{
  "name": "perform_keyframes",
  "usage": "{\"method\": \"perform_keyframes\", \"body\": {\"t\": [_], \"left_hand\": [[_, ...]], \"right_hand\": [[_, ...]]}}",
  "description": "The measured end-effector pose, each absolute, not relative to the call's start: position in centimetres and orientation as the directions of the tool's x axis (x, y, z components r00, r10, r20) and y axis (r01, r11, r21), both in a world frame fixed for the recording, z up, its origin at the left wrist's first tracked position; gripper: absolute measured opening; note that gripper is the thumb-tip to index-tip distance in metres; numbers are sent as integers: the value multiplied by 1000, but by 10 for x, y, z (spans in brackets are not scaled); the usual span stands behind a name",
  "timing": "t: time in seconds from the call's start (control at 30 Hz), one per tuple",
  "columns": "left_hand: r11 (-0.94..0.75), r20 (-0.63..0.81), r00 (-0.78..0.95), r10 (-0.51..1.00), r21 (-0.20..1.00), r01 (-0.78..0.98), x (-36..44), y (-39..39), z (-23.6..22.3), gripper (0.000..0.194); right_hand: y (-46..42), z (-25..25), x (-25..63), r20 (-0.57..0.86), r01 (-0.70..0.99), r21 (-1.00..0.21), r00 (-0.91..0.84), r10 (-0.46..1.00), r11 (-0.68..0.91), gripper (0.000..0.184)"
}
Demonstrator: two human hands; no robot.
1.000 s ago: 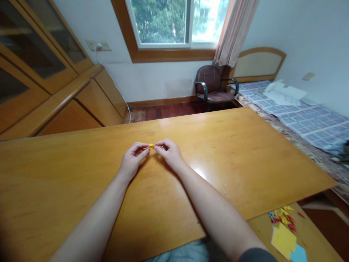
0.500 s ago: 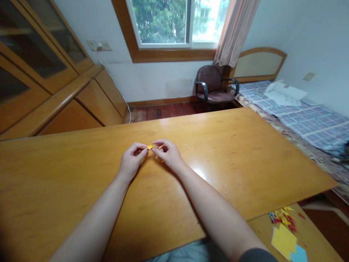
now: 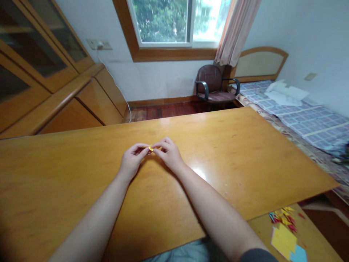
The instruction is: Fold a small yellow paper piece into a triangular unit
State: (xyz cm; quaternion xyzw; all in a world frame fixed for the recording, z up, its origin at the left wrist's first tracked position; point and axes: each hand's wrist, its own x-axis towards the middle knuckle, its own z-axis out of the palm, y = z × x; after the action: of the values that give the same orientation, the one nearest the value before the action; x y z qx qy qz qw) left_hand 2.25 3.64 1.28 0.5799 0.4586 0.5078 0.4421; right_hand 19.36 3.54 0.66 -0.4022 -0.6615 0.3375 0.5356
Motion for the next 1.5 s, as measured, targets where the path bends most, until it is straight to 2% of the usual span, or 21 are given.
{"method": "perform_keyframes", "body": {"t": [0.23,0.73,1.2,1.5], "left_hand": [[-106,106,56,993,994,-11,23,37,11,29],[-91,96,62,993,992,-83,24,36,12,27],[-135,134,30,990,991,5,25,36,13,28],[-169,168,14,986,982,80,25,34,13,30]], "right_hand": [[37,7,195,441,189,-874,-74,894,447,8],[39,1,196,490,215,-841,-88,867,497,8],[37,5,195,502,248,-823,-106,858,512,7],[35,9,194,453,252,-852,-81,888,458,10]]}}
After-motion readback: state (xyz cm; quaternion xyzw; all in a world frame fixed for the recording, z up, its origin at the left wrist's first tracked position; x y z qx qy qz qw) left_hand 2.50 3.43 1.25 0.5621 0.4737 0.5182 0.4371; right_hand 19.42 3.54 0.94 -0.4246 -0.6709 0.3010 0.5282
